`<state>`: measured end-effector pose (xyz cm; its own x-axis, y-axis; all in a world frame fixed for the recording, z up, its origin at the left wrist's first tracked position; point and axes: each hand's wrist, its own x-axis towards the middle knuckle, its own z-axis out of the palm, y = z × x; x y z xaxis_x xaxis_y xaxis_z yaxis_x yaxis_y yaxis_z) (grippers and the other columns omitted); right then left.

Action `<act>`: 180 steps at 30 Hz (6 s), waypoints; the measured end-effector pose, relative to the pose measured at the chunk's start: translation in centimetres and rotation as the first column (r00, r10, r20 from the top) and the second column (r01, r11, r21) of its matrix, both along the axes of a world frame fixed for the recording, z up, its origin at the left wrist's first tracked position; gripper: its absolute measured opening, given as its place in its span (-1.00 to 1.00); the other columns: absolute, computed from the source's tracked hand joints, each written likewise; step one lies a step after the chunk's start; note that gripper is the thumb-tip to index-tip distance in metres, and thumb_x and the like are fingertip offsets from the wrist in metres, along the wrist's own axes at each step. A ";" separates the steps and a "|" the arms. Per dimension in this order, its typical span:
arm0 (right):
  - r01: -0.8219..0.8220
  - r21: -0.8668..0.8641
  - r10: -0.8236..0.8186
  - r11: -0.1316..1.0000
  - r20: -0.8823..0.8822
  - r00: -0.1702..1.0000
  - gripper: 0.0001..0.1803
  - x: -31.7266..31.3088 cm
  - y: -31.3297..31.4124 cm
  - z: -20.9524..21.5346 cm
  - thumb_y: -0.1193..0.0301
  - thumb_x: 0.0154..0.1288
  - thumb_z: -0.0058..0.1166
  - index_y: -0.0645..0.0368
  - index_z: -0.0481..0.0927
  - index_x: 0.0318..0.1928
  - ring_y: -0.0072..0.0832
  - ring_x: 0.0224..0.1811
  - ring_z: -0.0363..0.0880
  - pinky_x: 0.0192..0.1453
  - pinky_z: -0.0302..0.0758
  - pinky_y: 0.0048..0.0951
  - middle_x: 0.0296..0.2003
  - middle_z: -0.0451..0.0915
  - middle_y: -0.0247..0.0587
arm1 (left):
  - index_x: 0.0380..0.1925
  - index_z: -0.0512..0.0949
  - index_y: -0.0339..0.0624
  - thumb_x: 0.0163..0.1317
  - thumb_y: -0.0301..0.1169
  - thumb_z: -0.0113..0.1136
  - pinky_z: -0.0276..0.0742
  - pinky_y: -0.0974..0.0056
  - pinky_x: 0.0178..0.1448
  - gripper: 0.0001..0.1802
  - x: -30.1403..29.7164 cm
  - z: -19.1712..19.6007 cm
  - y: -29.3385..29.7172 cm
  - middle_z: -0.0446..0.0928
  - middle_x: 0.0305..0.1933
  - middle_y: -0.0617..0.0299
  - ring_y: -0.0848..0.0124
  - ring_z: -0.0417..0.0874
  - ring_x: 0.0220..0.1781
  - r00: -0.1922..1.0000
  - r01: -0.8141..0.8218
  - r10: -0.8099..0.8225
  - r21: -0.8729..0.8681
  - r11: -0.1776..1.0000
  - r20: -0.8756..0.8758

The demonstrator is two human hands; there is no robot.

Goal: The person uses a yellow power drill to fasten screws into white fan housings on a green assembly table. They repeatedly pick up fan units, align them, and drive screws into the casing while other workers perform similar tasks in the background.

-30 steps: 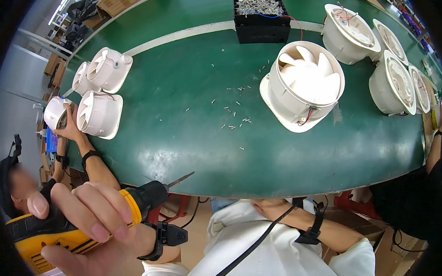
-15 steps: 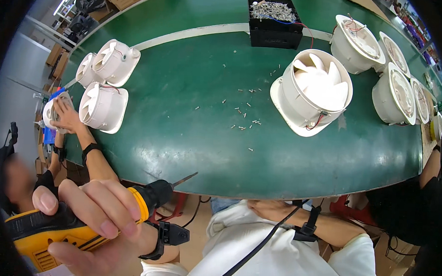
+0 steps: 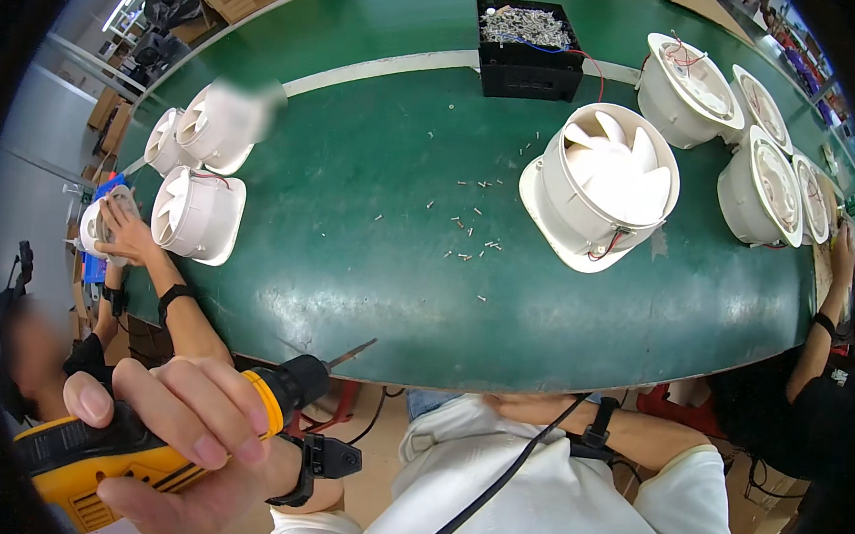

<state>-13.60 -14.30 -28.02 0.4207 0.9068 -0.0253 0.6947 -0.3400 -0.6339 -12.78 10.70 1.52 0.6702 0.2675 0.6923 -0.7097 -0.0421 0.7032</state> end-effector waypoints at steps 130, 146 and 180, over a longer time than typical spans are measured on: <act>0.581 0.371 -0.674 0.724 0.560 0.483 -0.11 16.1 -0.1 26.9 0.07 -0.02 0.26 0.47 0.26 0.18 0.09 0.25 0.23 0.32 0.16 -0.01 0.19 0.21 0.40 | -0.09 0.19 -0.16 0.31 -0.06 0.05 0.23 0.37 -0.71 -0.54 7.7 1.3 -1.8 0.28 -0.67 0.23 0.44 0.24 -0.81 0.986 0.168 -0.166 -0.067 0.984 0.033; 0.532 0.248 -0.585 0.809 0.413 0.697 -0.19 15.4 -3.7 24.8 0.03 0.01 0.23 0.31 0.34 0.17 0.13 0.22 0.22 0.27 0.19 0.01 0.15 0.24 0.33 | -0.16 0.12 -0.16 0.19 0.08 0.16 0.50 0.22 -0.51 -0.38 11.0 0.1 -8.8 0.44 -0.60 0.16 0.34 0.45 -0.66 0.886 0.340 -0.386 -0.206 0.918 -0.258; 0.531 0.426 -0.674 0.733 0.351 0.650 -0.39 17.8 -2.0 23.4 0.24 -0.06 0.25 0.28 0.46 0.02 -0.05 0.06 0.35 0.12 0.31 -0.14 -0.02 0.37 0.13 | -0.23 0.23 -0.23 0.11 -0.30 0.36 0.39 0.30 -0.56 -0.52 13.9 -0.2 -11.9 0.39 -0.63 0.16 0.39 0.42 -0.68 0.812 0.448 -0.514 -0.269 0.853 -0.276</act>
<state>4.23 -16.30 -4.59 0.7686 0.3831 0.5124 0.6157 -0.6602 -0.4300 1.12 -1.24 1.37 0.9227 -0.0507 0.3823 -0.3329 0.3956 0.8560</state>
